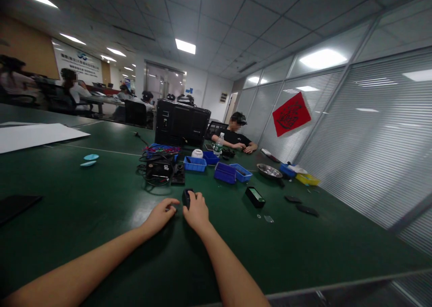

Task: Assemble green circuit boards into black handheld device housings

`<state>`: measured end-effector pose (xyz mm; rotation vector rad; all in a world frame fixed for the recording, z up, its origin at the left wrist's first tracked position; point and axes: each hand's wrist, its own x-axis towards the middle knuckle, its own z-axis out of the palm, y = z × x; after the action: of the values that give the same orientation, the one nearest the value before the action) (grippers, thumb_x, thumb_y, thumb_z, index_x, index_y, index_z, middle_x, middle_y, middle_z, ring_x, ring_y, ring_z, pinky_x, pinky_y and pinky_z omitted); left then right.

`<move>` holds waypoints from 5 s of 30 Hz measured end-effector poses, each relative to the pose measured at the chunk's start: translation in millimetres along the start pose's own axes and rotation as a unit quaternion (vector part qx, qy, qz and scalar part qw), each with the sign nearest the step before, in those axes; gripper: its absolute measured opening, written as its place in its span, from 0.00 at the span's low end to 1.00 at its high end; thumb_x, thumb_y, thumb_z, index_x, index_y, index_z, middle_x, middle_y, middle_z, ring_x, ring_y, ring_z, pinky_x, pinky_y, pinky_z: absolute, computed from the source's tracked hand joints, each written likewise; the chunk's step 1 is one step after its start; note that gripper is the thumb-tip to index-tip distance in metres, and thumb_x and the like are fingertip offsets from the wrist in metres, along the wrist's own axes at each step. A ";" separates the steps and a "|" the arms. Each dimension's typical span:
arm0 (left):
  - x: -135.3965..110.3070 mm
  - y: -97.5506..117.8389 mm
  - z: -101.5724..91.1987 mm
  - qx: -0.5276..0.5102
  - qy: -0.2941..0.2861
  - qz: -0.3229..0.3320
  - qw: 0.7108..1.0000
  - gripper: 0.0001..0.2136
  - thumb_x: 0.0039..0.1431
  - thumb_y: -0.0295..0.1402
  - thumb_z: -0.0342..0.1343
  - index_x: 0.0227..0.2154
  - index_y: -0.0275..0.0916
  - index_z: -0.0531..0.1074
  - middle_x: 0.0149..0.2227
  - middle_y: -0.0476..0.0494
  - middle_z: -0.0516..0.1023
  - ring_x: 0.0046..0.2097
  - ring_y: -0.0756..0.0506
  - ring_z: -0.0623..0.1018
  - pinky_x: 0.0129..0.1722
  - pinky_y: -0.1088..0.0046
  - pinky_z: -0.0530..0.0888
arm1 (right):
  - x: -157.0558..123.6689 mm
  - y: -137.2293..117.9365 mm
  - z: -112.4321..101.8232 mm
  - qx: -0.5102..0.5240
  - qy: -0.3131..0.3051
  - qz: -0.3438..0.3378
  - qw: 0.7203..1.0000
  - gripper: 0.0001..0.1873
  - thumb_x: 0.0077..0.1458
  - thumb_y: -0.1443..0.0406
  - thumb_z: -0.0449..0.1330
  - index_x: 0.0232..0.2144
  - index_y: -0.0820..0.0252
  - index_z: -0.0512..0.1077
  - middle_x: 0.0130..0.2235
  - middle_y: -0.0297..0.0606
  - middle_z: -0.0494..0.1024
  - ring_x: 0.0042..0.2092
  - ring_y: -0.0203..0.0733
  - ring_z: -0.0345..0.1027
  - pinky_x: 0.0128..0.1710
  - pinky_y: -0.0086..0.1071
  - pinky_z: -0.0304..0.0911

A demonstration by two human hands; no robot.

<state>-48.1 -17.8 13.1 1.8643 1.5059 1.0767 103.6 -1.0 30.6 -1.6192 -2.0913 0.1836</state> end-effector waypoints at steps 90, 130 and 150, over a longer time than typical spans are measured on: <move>-2.2 5.3 -8.8 -0.106 -0.047 -0.066 0.991 0.15 0.44 0.33 0.49 0.37 0.35 0.69 0.22 0.53 0.67 0.26 0.50 0.68 0.28 0.76 0.63 | 31.2 74.4 -46.7 0.165 0.160 0.187 0.955 0.28 0.55 0.55 0.44 0.53 0.66 0.55 0.45 0.47 0.69 0.40 0.44 0.67 0.38 0.33 0.63; -3.2 -3.8 -0.7 -0.068 -0.037 -0.018 0.997 0.15 0.45 0.30 0.49 0.39 0.37 0.68 0.29 0.48 0.72 0.32 0.49 0.72 0.36 0.74 0.68 | 22.4 50.0 -31.9 -0.070 -0.071 0.166 0.981 0.12 0.48 0.62 0.49 0.26 0.60 0.72 0.32 0.43 0.76 0.34 0.44 0.69 0.28 0.28 0.57; 2.8 14.5 22.3 0.136 0.003 0.207 0.969 0.12 0.49 0.31 0.55 0.39 0.43 0.69 0.48 0.45 0.65 0.48 0.44 0.66 0.49 0.65 0.65 | 18.6 114.2 -80.0 -0.223 0.131 0.285 0.923 0.21 0.54 0.55 0.47 0.41 0.64 0.68 0.44 0.52 0.68 0.47 0.53 0.61 0.38 0.38 0.58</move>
<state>-21.4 -16.8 12.8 2.4480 1.3519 1.0933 236.1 34.8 61.3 -2.3477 -1.4761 -0.3321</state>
